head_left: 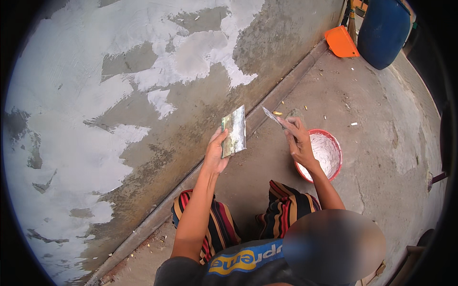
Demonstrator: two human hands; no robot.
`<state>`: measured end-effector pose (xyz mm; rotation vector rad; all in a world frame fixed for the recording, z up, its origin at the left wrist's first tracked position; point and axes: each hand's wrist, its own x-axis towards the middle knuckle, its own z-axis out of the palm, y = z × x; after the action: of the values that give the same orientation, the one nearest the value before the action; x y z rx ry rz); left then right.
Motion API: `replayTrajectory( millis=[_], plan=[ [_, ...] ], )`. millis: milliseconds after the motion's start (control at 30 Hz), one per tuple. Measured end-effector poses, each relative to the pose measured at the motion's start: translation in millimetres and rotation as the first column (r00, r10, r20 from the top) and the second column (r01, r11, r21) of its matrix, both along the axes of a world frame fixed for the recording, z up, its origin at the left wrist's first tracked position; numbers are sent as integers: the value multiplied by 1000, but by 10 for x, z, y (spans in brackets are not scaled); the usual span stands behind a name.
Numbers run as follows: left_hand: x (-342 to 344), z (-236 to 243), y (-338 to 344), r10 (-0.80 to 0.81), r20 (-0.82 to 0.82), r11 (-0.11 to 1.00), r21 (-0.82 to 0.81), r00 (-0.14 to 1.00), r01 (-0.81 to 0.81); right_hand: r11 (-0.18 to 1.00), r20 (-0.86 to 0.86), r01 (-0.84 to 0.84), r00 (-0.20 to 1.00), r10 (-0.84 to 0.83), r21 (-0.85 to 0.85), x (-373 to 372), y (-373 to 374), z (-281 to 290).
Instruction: The person applies white plaster to a concrete wall using a trowel and a hawk. They repeatedly scoop plaster from a red bowl, spread it onto the wall in smooth strokes, and scrape excess material back onto the hawk.
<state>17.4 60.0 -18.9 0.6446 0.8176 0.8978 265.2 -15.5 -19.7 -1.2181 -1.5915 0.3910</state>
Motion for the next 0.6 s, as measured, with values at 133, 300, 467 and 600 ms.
replayTrajectory(
  millis=[133, 300, 467, 600],
  plan=[
    [160, -4, -91, 4, 104, 1000, 0, 995, -4, 996, -102, -78, 992, 74, -37, -307, 61, -354],
    [291, -67, -218, 69, 26, 996, 48, 997, -70, 906, -738, -284, 674, -44, -314, -612, -102, -902],
    [624, -406, -486, 38, -76, 995, -92, 996, -45, 824, -847, -432, 521, -104, -367, -681, -94, -1102],
    [610, -704, -431, 114, -107, 975, -177, 988, -132, 698, -765, -522, 641, -58, -490, -617, -143, -1389]
  ],
)
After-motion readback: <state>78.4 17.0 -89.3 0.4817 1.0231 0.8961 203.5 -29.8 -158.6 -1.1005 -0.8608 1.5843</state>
